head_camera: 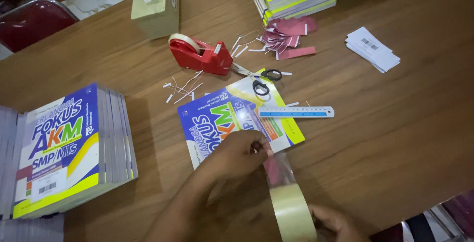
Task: The recorder is applying labels, markers, and adhesive tape to organize a large stack of books.
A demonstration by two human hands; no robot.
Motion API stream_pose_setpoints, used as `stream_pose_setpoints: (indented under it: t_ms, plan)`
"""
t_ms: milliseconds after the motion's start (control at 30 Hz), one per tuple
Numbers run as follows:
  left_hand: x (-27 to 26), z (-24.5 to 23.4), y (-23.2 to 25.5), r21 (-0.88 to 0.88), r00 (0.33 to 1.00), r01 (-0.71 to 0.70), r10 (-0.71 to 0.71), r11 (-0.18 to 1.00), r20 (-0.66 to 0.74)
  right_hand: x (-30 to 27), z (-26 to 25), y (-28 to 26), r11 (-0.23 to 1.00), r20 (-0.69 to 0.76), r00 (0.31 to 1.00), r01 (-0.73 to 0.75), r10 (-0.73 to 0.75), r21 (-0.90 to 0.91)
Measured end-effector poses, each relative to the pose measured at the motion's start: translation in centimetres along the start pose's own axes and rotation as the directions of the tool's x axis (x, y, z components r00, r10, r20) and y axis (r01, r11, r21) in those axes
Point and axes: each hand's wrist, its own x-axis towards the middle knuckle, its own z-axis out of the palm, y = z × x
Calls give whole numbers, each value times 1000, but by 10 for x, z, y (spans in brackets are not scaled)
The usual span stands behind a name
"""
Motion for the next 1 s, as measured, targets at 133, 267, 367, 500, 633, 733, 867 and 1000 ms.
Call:
stream_pose_setpoints:
  t_ms: [133,267,367,500,633,733,867,1000]
  plan:
    - [13,0,-12,34,998,47,-46,998,-32,39,-11,-63,989,85,986,-145,144,6]
    - [17,1,-22,-15,992,71,-72,997,-107,53,-11,-72,986,108,992,-87,72,140]
    - [17,1,-21,54,985,134,-127,990,-118,55,-6,-87,976,96,979,-191,181,102]
    - [17,-2,-15,167,981,183,-168,969,-101,60,-8,-74,973,80,981,-187,177,138]
    - [18,1,-16,171,976,188,-165,967,-141,61,-9,-71,977,42,981,-192,188,95]
    - [21,9,-24,196,975,111,-69,974,-209,62,-13,-67,981,32,983,-184,182,60]
    - [19,8,-21,210,973,99,-50,973,-226,63,-12,-77,985,67,984,-167,164,38]
    - [20,10,-24,199,970,119,-71,973,-234,63,-13,-72,979,69,981,-187,182,80]
